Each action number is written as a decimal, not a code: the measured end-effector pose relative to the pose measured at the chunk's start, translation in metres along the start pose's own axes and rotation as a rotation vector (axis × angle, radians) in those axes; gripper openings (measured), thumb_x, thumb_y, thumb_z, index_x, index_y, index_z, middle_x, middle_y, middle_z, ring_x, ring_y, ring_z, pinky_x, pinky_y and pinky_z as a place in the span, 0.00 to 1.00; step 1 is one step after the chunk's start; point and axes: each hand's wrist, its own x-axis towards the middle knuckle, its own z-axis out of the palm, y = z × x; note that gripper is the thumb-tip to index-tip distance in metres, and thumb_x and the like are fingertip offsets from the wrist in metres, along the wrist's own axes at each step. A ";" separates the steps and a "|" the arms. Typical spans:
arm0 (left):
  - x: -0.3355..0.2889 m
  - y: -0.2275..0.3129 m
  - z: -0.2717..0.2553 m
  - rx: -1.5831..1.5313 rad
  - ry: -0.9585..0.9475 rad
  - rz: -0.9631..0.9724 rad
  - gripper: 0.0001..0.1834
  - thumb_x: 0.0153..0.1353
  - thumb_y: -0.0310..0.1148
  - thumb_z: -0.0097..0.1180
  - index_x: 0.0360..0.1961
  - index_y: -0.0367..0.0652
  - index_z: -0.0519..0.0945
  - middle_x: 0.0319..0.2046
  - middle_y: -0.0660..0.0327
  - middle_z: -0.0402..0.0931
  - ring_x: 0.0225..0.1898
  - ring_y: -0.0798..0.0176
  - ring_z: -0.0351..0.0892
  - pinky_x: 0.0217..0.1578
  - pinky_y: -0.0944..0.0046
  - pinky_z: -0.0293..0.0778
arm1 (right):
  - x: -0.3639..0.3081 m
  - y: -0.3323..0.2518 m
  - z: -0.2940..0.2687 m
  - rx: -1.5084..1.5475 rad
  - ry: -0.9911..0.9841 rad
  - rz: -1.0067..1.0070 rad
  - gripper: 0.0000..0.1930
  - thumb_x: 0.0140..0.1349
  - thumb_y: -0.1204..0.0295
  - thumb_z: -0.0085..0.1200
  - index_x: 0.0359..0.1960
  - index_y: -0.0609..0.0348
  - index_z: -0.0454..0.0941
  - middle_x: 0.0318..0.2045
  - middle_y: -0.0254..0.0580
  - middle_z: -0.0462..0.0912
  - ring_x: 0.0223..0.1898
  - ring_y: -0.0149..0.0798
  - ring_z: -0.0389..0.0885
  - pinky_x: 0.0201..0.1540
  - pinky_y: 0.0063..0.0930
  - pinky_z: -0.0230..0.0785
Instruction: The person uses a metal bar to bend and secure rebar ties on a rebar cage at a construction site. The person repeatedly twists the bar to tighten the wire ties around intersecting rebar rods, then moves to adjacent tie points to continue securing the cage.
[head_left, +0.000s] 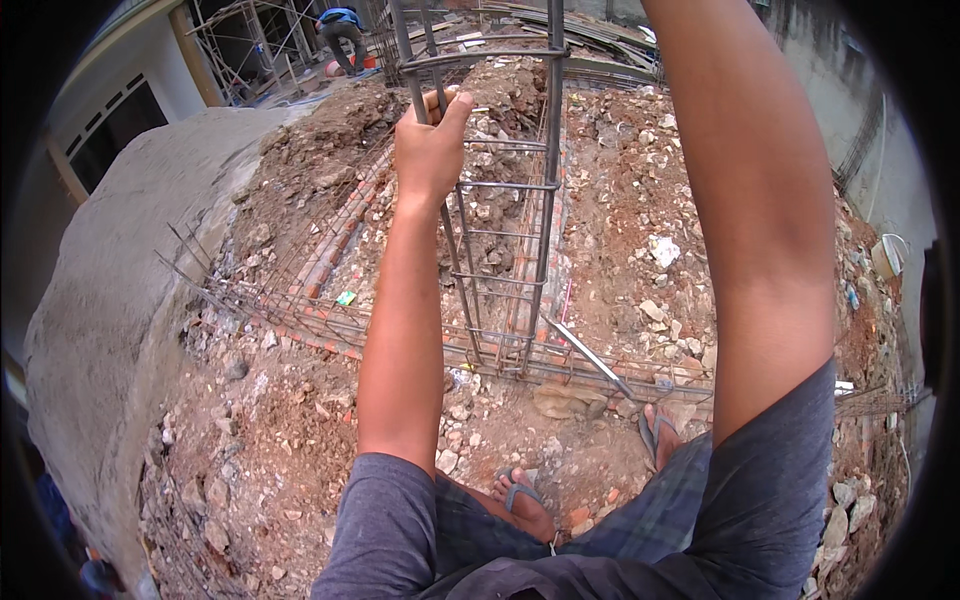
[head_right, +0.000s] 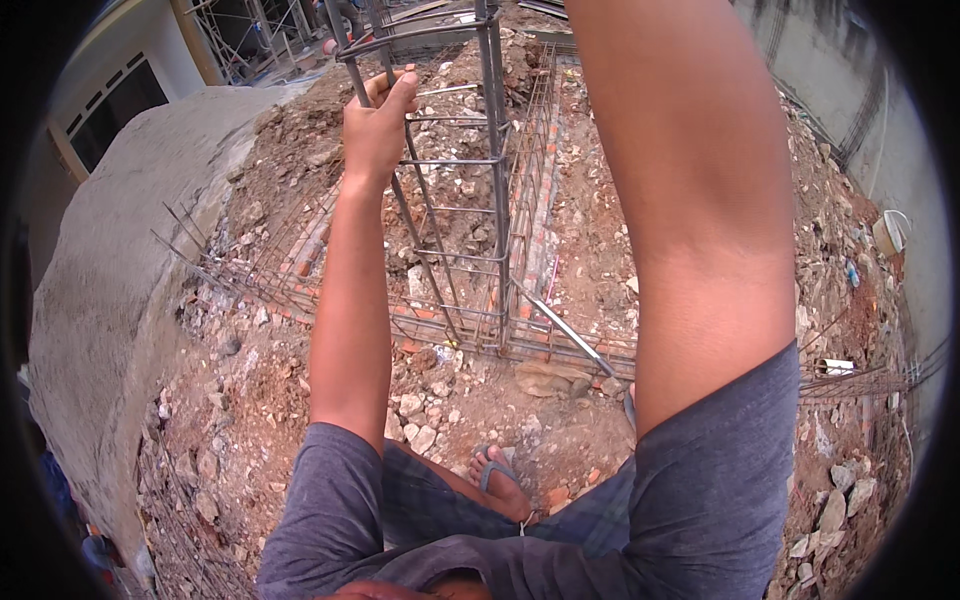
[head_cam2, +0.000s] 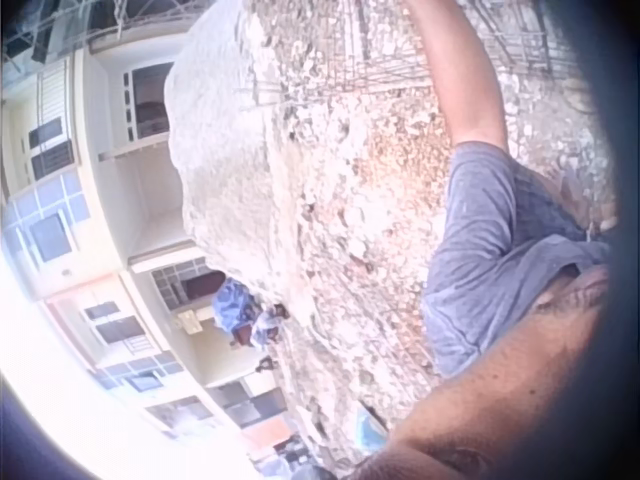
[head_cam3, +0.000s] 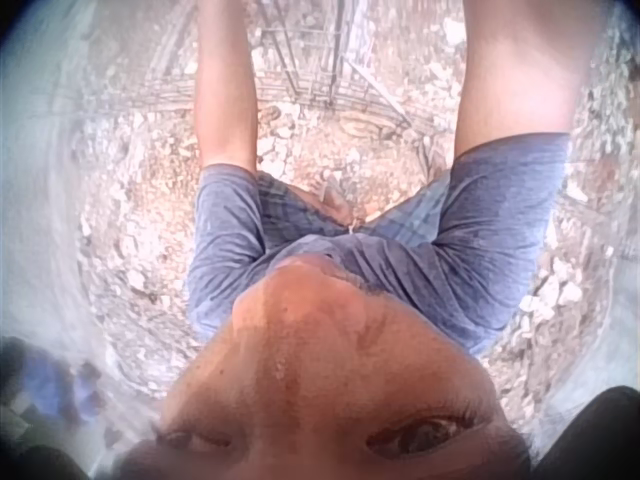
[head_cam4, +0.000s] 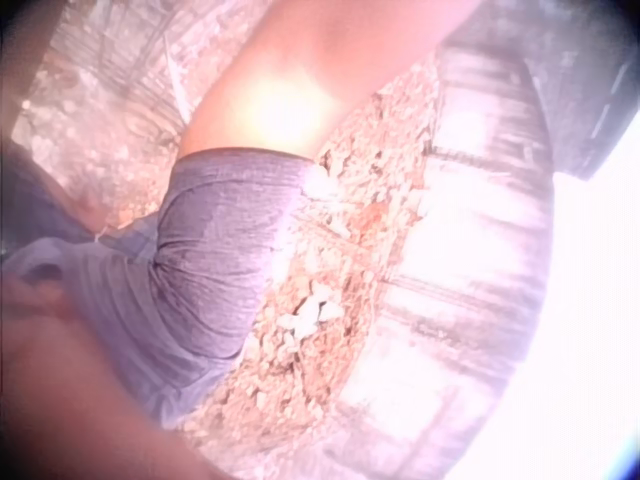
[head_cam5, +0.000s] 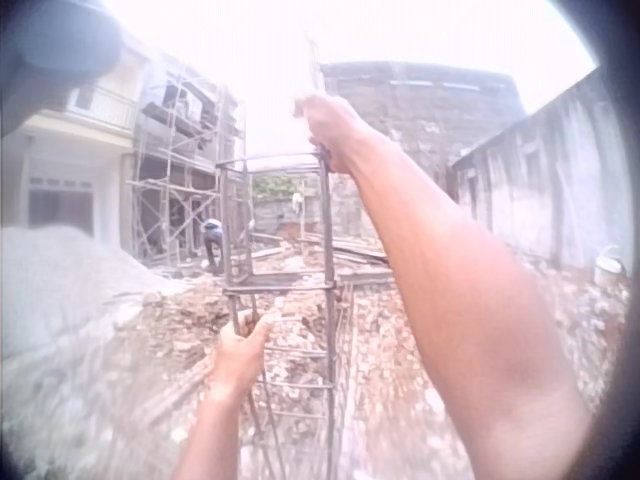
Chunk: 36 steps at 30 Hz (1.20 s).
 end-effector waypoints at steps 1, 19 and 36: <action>0.000 0.000 0.001 -0.002 0.012 0.018 0.21 0.67 0.43 0.65 0.47 0.33 0.83 0.31 0.65 0.82 0.32 0.72 0.77 0.37 0.67 0.73 | -0.004 -0.002 0.004 0.051 -0.018 -0.007 0.08 0.62 0.63 0.55 0.35 0.53 0.79 0.23 0.33 0.71 0.22 0.30 0.66 0.24 0.34 0.60; 0.008 0.000 0.003 0.027 0.046 0.005 0.19 0.66 0.43 0.65 0.42 0.36 0.84 0.28 0.64 0.82 0.30 0.70 0.79 0.35 0.65 0.74 | 0.014 0.002 -0.005 -0.063 0.035 0.020 0.10 0.63 0.60 0.55 0.30 0.51 0.80 0.23 0.32 0.70 0.22 0.30 0.64 0.24 0.32 0.56; 0.010 0.002 -0.006 -0.011 -0.077 -0.082 0.67 0.54 0.90 0.17 0.54 0.32 0.79 0.36 0.58 0.81 0.39 0.64 0.80 0.53 0.60 0.73 | 0.020 0.011 -0.008 -0.094 0.046 0.008 0.09 0.67 0.67 0.53 0.36 0.59 0.80 0.21 0.35 0.70 0.21 0.34 0.67 0.22 0.34 0.61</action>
